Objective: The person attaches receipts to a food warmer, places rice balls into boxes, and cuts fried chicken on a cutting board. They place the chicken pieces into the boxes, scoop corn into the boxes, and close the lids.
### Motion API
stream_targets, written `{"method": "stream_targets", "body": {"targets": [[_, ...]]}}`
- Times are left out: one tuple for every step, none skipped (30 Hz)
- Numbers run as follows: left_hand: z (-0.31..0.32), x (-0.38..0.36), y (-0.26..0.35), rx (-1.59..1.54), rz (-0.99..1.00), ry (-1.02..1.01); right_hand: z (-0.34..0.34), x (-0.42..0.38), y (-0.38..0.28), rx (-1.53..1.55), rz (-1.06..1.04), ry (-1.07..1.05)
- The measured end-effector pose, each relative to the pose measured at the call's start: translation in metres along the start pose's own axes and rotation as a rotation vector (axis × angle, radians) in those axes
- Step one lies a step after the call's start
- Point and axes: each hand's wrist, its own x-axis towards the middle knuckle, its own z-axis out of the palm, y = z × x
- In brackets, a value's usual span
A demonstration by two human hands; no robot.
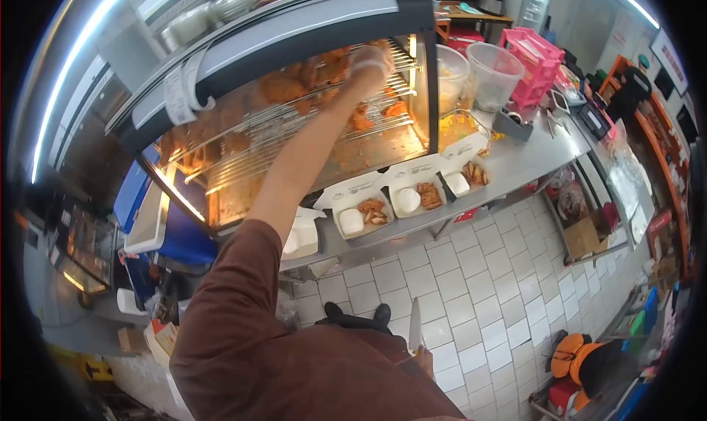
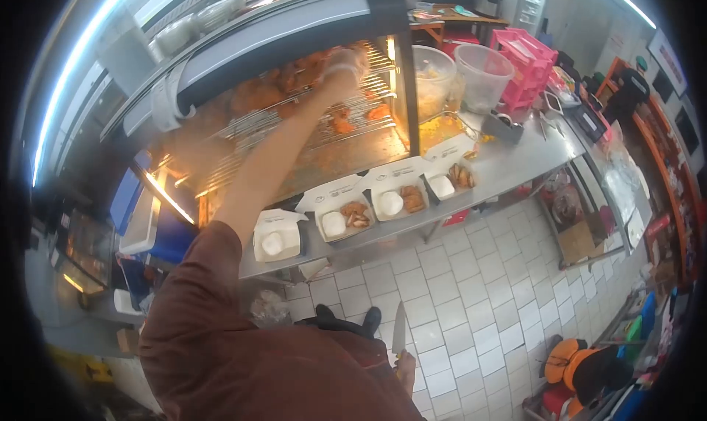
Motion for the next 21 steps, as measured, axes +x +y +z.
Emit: {"method": "stream_targets", "body": {"targets": [[0.008, 0.025, -0.004, 0.076, -0.1, -0.134, 0.002, -0.002, -0.014, 0.101, 0.08, 0.018], [0.003, 0.027, 0.003, -0.048, -0.23, -0.157, 0.009, -0.002, -0.008, 0.125, 0.081, 0.047], [-0.007, 0.028, 0.009, -0.182, -0.35, -0.175, 0.015, 0.002, 0.003, 0.305, 0.183, 0.095], [-0.013, 0.031, 0.016, -0.207, -0.292, -0.167, 0.019, 0.011, 0.012, 0.496, 0.273, 0.147], [-0.014, 0.036, 0.017, -0.282, -0.21, -0.078, 0.02, 0.01, 0.013, 0.54, 0.312, 0.17], [-0.009, 0.049, 0.011, -0.357, -0.128, 0.001, 0.025, 0.005, 0.018, 0.591, 0.358, 0.187], [0.016, 0.073, -0.006, -0.421, -0.178, 0.101, 0.031, 0.004, 0.023, 0.641, 0.352, 0.228], [0.025, 0.08, -0.011, -0.256, -0.232, 0.237, 0.041, -0.001, 0.041, 0.655, 0.36, 0.273], [0.04, 0.099, 0.016, -0.263, -0.177, 0.211, 0.052, -0.008, 0.054, 0.67, 0.379, 0.312], [0.054, 0.109, 0.006, -0.261, -0.193, 0.2, 0.059, -0.015, 0.069, 0.669, 0.349, 0.327], [0.06, 0.114, -0.015, -0.255, -0.214, 0.187, 0.064, -0.029, 0.067, 0.636, 0.355, 0.38], [0.072, 0.128, -0.026, -0.251, -0.244, 0.179, 0.072, -0.035, 0.078, 0.692, 0.398, 0.385], [0.082, 0.138, -0.037, -0.248, -0.285, 0.179, 0.077, -0.048, 0.081, 0.714, 0.445, 0.389], [0.086, 0.147, -0.047, -0.246, -0.336, 0.188, 0.077, -0.056, 0.081, 0.726, 0.482, 0.388], [0.092, 0.157, -0.056, -0.243, -0.393, 0.202, 0.094, -0.052, 0.113, 0.736, 0.487, 0.395], [0.098, 0.168, -0.067, -0.239, -0.453, 0.219, 0.126, -0.037, 0.167, 0.793, 0.423, 0.411], [0.1, 0.176, -0.082, -0.235, -0.517, 0.239, 0.143, -0.029, 0.199, 0.845, 0.355, 0.425], [0.108, 0.182, -0.093, -0.229, -0.585, 0.258, 0.143, -0.034, 0.204, 0.845, 0.357, 0.425], [0.091, 0.167, -0.073, -0.257, -0.659, 0.236, 0.141, -0.041, 0.208, 0.324, 0.05, 0.478], [0.051, 0.119, -0.03, -0.256, -0.661, 0.234, 0.14, -0.045, 0.211, -0.2, -0.252, 0.501], [0.006, 0.07, 0.027, 0.047, -0.274, 0.293, 0.136, -0.049, 0.208, -0.199, -0.245, 0.5]]}}
